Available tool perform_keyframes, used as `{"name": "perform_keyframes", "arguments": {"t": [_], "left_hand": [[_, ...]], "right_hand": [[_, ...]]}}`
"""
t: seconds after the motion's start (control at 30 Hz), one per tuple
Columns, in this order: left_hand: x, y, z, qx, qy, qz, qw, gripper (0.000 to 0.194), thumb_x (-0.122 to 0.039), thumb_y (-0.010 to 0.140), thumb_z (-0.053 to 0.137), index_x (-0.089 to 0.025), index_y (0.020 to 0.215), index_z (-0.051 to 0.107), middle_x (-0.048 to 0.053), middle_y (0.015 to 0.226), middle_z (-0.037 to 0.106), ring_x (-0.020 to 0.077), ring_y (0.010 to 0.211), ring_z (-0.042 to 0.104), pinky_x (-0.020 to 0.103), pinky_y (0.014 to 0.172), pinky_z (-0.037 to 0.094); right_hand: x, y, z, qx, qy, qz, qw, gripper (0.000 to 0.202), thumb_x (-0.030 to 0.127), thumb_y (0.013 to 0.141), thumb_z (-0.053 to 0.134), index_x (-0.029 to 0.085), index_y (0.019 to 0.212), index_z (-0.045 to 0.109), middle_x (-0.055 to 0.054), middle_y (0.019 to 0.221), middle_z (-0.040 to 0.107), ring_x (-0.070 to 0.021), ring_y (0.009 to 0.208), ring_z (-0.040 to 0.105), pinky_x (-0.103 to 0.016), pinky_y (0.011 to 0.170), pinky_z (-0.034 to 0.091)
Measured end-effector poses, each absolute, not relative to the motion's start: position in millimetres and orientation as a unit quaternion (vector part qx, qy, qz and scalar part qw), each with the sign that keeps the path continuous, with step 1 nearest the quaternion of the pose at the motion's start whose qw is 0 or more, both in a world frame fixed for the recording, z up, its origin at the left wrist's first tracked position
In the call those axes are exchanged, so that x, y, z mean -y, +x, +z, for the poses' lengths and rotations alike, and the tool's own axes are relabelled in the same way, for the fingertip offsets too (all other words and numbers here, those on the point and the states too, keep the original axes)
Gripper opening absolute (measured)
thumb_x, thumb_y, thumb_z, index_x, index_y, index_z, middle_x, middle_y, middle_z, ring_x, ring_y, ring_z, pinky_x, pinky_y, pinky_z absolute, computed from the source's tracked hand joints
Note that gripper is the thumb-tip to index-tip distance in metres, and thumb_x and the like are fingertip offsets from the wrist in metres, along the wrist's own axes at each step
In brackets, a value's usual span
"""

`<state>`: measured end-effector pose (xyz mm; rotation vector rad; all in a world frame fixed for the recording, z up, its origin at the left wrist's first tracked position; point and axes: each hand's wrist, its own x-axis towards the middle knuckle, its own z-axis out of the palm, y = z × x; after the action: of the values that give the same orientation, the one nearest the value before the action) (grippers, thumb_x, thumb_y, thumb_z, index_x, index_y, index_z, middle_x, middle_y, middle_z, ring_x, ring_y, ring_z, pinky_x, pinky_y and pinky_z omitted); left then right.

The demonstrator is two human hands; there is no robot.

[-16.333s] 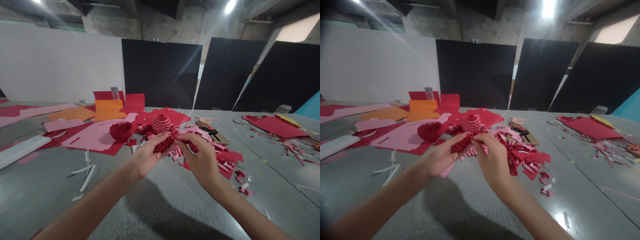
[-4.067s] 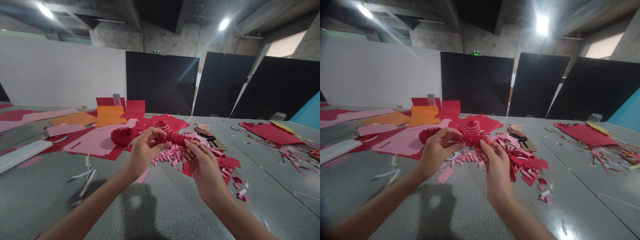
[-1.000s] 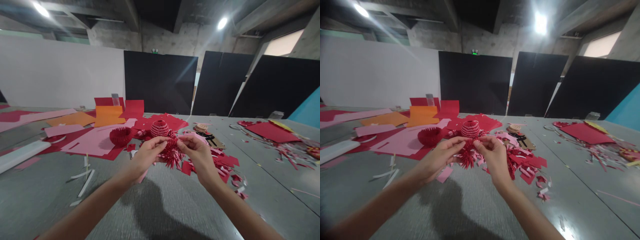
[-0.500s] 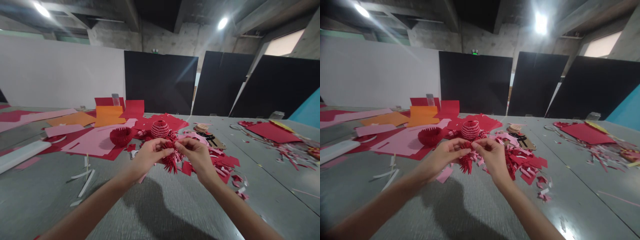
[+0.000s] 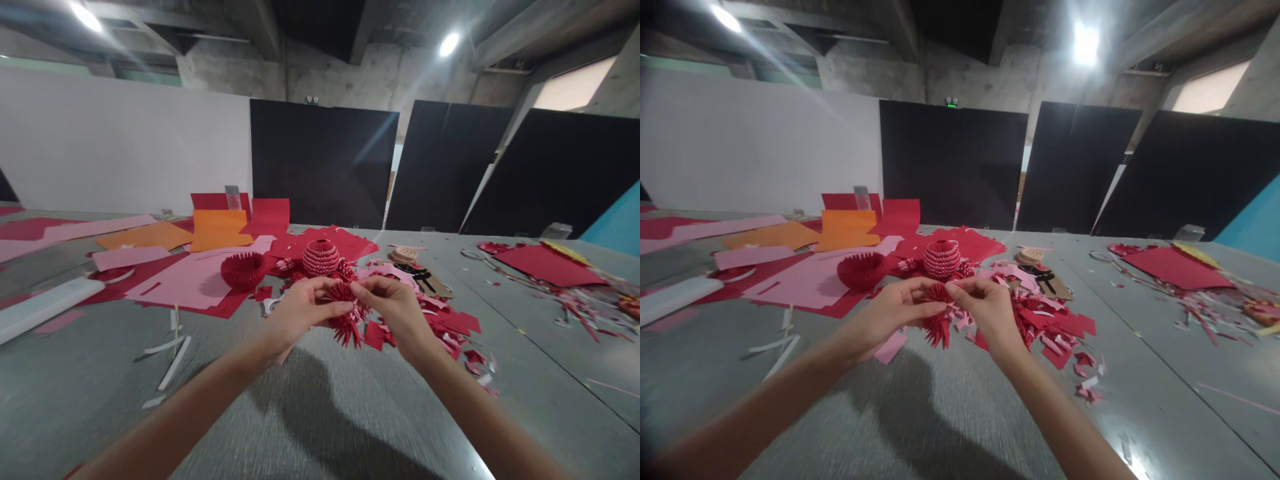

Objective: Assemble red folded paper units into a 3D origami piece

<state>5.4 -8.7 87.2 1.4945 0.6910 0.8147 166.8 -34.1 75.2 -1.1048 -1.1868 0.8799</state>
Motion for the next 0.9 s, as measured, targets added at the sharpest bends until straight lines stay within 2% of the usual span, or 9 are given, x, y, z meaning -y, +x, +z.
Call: {"name": "perform_keyframes", "arguments": {"t": [0.2,0.47,0.6,0.77,0.9], "left_hand": [[9.0,7.5,89.1,-0.332,0.694,0.379,0.513,0.028,-0.021,0.071,0.07,-0.015,0.096,0.062,0.009,0.097,0.068,0.0221,0.089,0.064,0.036,0.081,0.048],[7.0,6.8,85.5,-0.309,0.702,0.384,0.514,0.025,-0.018,0.068,0.071,-0.016,0.091,0.063,0.008,0.095,0.069,0.0231,0.089,0.065,0.037,0.081,0.049],[5.5,7.6,80.7,-0.303,0.704,0.391,0.51,0.031,-0.017,0.07,0.069,-0.017,0.1,0.061,0.009,0.1,0.069,0.0233,0.096,0.064,0.036,0.084,0.049],[6.9,9.1,80.5,-0.286,0.705,0.392,0.517,0.031,-0.017,0.072,0.068,-0.019,0.102,0.063,0.006,0.104,0.068,0.0201,0.095,0.063,0.032,0.084,0.047],[8.2,7.9,82.6,-0.303,0.648,0.378,0.588,0.03,-0.026,0.074,0.07,-0.017,0.101,0.062,0.007,0.102,0.067,0.0186,0.087,0.062,0.031,0.075,0.048]], "right_hand": [[33.6,166.7,73.1,0.515,-0.474,0.392,0.597,0.021,0.038,0.064,0.074,0.021,0.075,0.07,-0.001,0.07,0.064,-0.0113,0.062,0.054,-0.028,0.064,0.044],[33.5,168.5,75.2,0.541,-0.478,0.393,0.57,0.025,0.041,0.057,0.078,0.019,0.066,0.068,0.001,0.065,0.062,-0.0109,0.06,0.051,-0.028,0.062,0.042],[33.6,167.4,76.5,0.543,-0.472,0.394,0.573,0.029,0.041,0.057,0.079,0.019,0.07,0.066,0.001,0.068,0.062,-0.0117,0.063,0.054,-0.028,0.062,0.043],[32.6,167.0,74.2,0.56,-0.466,0.323,0.604,0.03,0.041,0.058,0.078,0.02,0.067,0.059,0.002,0.063,0.057,-0.0114,0.06,0.051,-0.025,0.055,0.04],[31.2,168.7,70.6,0.595,-0.48,0.241,0.598,0.02,0.038,0.065,0.075,0.02,0.066,0.066,0.0,0.061,0.06,-0.0117,0.056,0.05,-0.026,0.052,0.038]]}}
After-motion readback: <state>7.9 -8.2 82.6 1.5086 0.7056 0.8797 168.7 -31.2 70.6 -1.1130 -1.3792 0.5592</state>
